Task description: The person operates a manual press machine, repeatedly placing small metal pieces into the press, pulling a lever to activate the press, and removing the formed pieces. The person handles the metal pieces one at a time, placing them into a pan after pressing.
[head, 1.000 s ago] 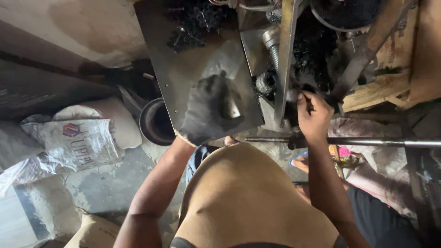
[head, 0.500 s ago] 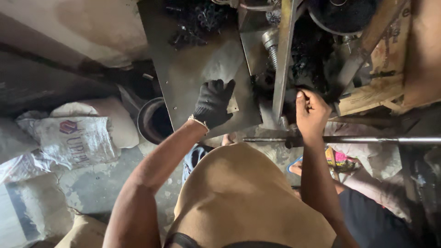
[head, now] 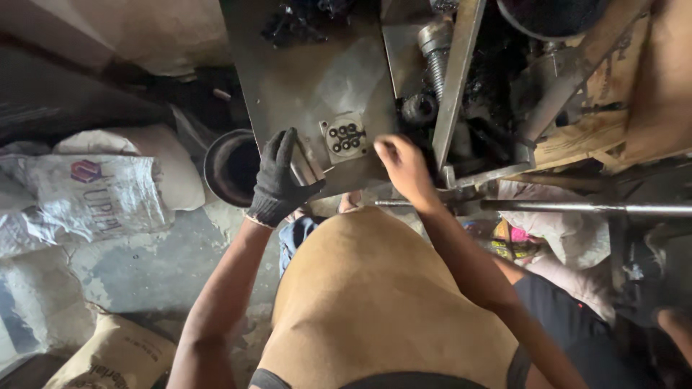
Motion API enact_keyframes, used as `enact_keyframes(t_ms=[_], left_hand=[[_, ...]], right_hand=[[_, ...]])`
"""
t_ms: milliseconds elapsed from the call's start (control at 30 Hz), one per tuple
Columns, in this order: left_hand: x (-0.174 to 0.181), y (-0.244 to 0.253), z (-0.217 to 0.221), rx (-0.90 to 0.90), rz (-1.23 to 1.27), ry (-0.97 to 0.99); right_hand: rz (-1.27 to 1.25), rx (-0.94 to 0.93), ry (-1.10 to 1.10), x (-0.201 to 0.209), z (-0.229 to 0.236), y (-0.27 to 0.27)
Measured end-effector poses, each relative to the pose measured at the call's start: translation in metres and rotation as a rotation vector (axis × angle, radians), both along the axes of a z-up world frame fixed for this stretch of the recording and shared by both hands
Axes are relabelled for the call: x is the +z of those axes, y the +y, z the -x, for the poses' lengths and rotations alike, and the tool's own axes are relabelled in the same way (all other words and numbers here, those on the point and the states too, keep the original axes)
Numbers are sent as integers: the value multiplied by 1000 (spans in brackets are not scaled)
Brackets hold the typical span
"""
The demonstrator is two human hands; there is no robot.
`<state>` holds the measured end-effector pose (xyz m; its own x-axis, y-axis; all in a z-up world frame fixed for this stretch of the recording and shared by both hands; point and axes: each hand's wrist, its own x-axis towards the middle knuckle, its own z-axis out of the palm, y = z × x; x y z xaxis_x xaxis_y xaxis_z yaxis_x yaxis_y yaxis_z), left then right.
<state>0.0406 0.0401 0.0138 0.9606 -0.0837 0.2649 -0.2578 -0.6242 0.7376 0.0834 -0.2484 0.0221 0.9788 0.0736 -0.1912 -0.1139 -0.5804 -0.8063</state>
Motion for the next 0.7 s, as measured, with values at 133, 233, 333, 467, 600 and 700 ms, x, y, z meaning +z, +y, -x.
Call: enact_keyframes(t_ms=[133, 233, 333, 467, 600, 700], left_hand=[[-18, 7, 16, 47, 103, 119], [-29, 7, 23, 95, 303, 233], [-38, 4, 25, 110, 301, 78], [-49, 0, 20, 115, 293, 88], [-52, 4, 22, 134, 203, 144], [-54, 4, 21, 131, 165, 81]], right_hand=[[170, 115, 5, -53, -50, 16], [163, 57, 77, -66, -52, 12], [104, 69, -38, -67, -42, 5], [-134, -27, -56, -71, -43, 6], [-759, -272, 157, -70, -90, 22], [-1183, -401, 318, -58, -147, 35]])
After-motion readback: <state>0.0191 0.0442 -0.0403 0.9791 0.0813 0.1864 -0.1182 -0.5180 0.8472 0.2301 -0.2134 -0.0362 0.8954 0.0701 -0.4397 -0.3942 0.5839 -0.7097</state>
